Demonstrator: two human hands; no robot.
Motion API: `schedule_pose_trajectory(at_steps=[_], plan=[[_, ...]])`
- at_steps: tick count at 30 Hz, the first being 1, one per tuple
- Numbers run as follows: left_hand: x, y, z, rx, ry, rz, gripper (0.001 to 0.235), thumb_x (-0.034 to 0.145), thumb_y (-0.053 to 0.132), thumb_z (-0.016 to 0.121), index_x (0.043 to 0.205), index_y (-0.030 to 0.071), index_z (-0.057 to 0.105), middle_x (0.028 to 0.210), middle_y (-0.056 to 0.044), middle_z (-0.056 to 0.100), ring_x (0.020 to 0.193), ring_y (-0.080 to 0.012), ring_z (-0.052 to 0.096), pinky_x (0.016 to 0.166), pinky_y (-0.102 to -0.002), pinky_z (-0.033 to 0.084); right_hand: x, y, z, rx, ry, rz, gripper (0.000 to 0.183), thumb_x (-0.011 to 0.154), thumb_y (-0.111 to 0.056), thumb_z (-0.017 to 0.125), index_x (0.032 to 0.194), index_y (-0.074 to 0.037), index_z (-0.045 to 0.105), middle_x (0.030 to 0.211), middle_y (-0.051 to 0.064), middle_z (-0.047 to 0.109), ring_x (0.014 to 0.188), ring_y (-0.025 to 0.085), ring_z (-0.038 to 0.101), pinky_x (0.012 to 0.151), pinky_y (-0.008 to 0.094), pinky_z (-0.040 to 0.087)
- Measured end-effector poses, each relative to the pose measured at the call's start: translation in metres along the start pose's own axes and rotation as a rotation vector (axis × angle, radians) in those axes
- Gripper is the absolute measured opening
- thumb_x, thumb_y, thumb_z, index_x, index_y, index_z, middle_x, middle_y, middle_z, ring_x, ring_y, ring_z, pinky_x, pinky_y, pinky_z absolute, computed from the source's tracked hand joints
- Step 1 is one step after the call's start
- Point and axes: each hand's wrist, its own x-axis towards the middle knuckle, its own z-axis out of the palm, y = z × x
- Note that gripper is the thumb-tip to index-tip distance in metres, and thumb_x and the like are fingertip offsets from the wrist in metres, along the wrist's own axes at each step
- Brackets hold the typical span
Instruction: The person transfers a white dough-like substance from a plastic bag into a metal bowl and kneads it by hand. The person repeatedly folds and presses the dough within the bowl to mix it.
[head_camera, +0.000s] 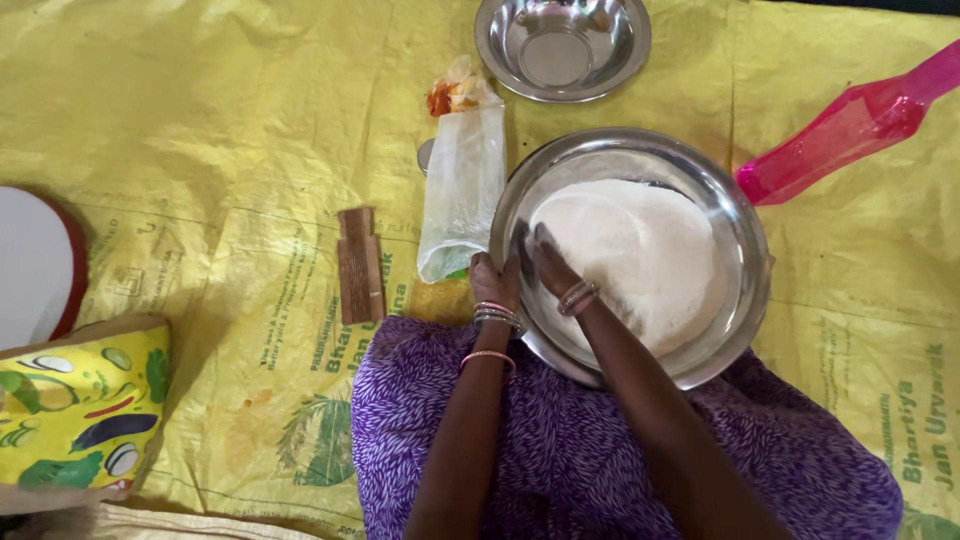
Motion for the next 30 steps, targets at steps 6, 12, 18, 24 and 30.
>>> schedule_pose_trajectory(at_steps=[6, 12, 18, 24, 30], plan=[[0.001, 0.003, -0.002, -0.044, -0.003, -0.017, 0.040, 0.077, 0.023, 0.082, 0.088, -0.009, 0.060, 0.098, -0.026, 0.062, 0.092, -0.0465, 0.059, 0.084, -0.053, 0.049, 0.002, -0.003, -0.071, 0.483, 0.554, 0.054, 0.058, 0.106, -0.043, 0.052, 0.152, -0.009, 0.046, 0.158, 0.011, 0.045, 0.143, 0.025, 0.041, 0.119, 0.041, 0.031], [0.001, 0.009, -0.001, -0.039, -0.050, -0.101, 0.040, 0.081, 0.023, 0.081, 0.090, -0.010, 0.060, 0.100, -0.026, 0.062, 0.093, -0.0451, 0.061, 0.085, -0.052, 0.050, -0.114, 0.001, -0.144, 0.480, 0.710, 0.249, 0.057, 0.101, -0.044, 0.052, 0.146, -0.009, 0.052, 0.141, 0.006, 0.055, 0.129, 0.022, 0.052, 0.112, 0.040, 0.038], [0.000, 0.012, -0.003, -0.037, -0.052, -0.086, 0.040, 0.080, 0.021, 0.080, 0.092, -0.010, 0.060, 0.101, -0.026, 0.062, 0.093, -0.0444, 0.061, 0.084, -0.052, 0.051, -0.046, 0.024, -0.110, 0.319, 0.674, 0.338, 0.071, 0.098, -0.051, 0.059, 0.141, 0.006, 0.052, 0.143, 0.021, 0.058, 0.134, 0.035, 0.051, 0.113, 0.041, 0.038], [0.001, 0.012, -0.005, -0.044, -0.084, -0.104, 0.040, 0.079, 0.019, 0.080, 0.093, -0.012, 0.060, 0.104, -0.027, 0.061, 0.093, -0.0444, 0.061, 0.085, -0.051, 0.051, -0.017, 0.009, -0.091, -0.659, 0.086, 0.149, 0.087, 0.095, -0.062, 0.060, 0.146, 0.008, 0.048, 0.145, 0.031, 0.053, 0.138, 0.042, 0.049, 0.116, 0.045, 0.038], [0.001, 0.018, -0.002, 0.045, -0.028, -0.087, 0.041, 0.078, 0.020, 0.082, 0.096, -0.012, 0.062, 0.109, -0.029, 0.062, 0.097, -0.0462, 0.061, 0.088, -0.052, 0.052, -0.057, -0.053, -0.099, -0.962, -0.679, -0.100, 0.072, 0.086, -0.060, 0.068, 0.132, -0.006, 0.064, 0.142, 0.019, 0.059, 0.135, 0.035, 0.052, 0.114, 0.045, 0.038]])
